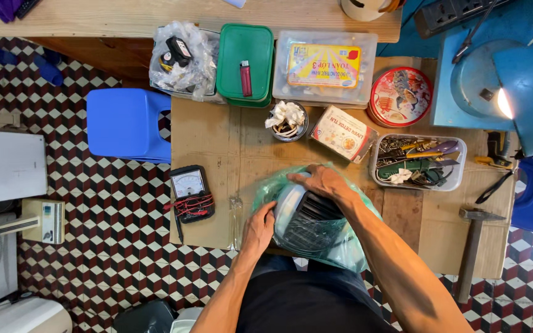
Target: The person unpacks a white portable heater from a plastic bag and places it on a workbench. They then use a screwdriver to remove screws from the heater's casing, wipe the surface with a cloth, and continue disassembling the unit.
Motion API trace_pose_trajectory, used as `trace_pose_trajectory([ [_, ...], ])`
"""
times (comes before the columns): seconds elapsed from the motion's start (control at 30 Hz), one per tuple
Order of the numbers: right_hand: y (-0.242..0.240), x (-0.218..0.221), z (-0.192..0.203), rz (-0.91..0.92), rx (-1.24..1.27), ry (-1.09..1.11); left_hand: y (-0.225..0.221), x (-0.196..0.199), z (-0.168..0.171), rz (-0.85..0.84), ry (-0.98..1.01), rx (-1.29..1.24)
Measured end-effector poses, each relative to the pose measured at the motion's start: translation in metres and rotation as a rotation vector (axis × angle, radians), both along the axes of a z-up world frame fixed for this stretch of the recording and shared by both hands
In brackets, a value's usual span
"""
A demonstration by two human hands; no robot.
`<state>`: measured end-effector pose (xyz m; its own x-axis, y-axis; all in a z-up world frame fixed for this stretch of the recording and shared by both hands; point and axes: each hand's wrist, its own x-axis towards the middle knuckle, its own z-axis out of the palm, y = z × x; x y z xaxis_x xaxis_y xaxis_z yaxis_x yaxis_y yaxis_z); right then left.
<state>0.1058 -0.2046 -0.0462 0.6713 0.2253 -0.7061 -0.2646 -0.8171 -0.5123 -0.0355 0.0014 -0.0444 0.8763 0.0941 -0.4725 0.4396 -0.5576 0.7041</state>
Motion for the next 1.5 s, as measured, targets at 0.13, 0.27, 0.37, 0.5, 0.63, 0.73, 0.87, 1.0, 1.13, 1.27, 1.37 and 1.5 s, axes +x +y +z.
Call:
trace_pose_trajectory([
  [0.13, 0.013, 0.002, 0.013, 0.188, -0.017, 0.086, 0.016, -0.014, -0.024, -0.184, -0.262, -0.023],
  [0.27, -0.001, -0.012, 0.023, 0.185, 0.001, 0.032, 0.032, -0.011, -0.011, -0.342, -0.228, 0.015],
  [0.37, -0.015, -0.029, 0.029, 0.041, 0.102, -0.026, 0.027, -0.026, 0.016, -0.351, -0.261, 0.058],
  [0.5, -0.026, -0.038, 0.036, -0.05, 0.08, 0.013, 0.016, -0.056, 0.034, -0.397, -0.248, 0.219],
  [0.63, -0.034, -0.044, 0.04, -0.012, 0.039, 0.061, 0.017, -0.055, -0.004, -0.031, 0.088, 0.116],
  [0.73, -0.039, -0.054, 0.044, 0.009, 0.128, 0.095, 0.014, -0.05, -0.048, 0.136, 0.167, 0.023],
  [0.87, -0.037, -0.072, 0.056, -0.046, 0.115, 0.061, -0.004, -0.051, -0.082, 0.287, 0.328, -0.16],
  [1.0, -0.026, -0.105, 0.088, -0.067, 0.114, -0.192, -0.004, -0.054, -0.076, 0.478, 0.344, -0.485],
  [1.13, -0.023, -0.136, 0.131, -0.151, 0.145, -0.365, 0.004, -0.042, -0.047, 0.428, 0.216, -0.59],
  [1.27, -0.026, -0.153, 0.162, -0.32, 0.24, -0.43, 0.014, -0.006, -0.009, 0.3, -0.264, -0.679],
  [1.37, -0.02, -0.169, 0.171, -0.412, 0.306, -0.453, 0.028, 0.026, 0.027, 0.281, -0.329, -0.802],
  [1.5, -0.009, -0.191, 0.163, -0.421, 0.296, -0.588, 0.025, 0.048, 0.071, 0.125, -0.444, -0.903],
])
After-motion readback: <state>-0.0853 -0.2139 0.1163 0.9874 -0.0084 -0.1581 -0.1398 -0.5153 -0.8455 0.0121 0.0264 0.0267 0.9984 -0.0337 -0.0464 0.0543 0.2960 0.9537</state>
